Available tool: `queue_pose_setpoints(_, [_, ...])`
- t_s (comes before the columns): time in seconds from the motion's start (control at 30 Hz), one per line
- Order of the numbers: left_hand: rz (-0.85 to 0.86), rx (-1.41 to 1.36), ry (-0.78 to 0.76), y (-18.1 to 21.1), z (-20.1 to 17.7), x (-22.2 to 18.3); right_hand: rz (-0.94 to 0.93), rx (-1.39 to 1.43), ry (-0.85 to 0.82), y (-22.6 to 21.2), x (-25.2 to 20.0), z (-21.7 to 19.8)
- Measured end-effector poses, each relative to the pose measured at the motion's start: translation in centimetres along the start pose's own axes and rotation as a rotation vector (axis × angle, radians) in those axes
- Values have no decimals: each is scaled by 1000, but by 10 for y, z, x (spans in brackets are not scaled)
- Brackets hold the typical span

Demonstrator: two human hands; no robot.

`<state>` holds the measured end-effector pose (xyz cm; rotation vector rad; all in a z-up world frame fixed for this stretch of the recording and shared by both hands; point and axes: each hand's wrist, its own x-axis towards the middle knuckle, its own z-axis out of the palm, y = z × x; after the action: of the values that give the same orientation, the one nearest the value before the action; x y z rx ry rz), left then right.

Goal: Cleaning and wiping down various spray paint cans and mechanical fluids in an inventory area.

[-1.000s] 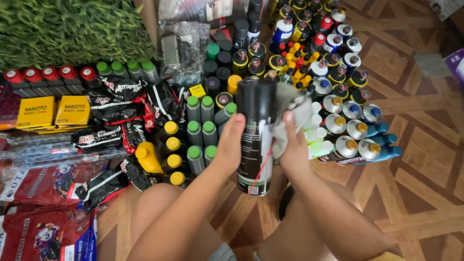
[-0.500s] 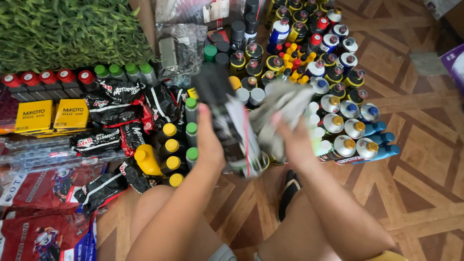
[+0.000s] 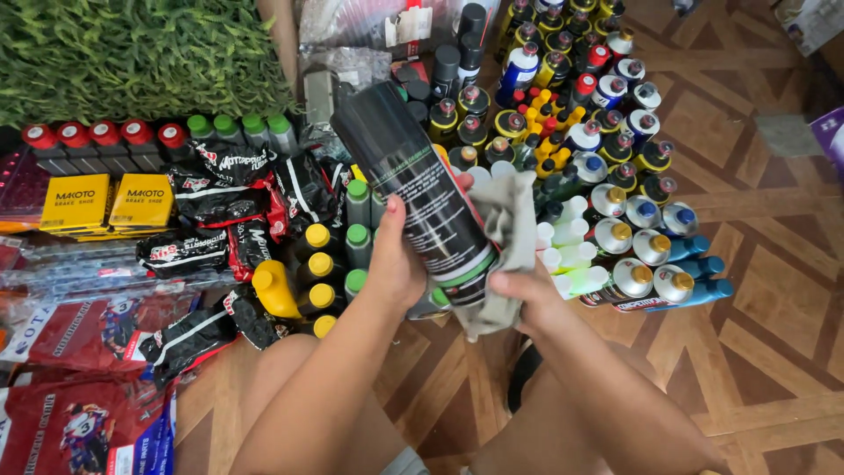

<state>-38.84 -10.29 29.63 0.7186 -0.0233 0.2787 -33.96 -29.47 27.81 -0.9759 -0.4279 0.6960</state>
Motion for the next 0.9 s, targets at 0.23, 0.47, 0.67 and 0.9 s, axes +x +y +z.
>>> queue_pose_setpoints(0.23, [-52, -297, -176, -1, -5, 0, 226, 199, 129, 25, 5, -21])
queue_pose_setpoints(0.47, [82, -213, -145, 12, -15, -3, 35, -110, 131, 18, -5, 7])
queue_pose_setpoints(0.67, [171, 136, 51, 21, -7, 1, -355, -359, 523, -19, -11, 32])
queue_pose_setpoints(0.9, [5, 45, 118, -51, -26, -11, -438, -852, 492, -10, -9, 23])
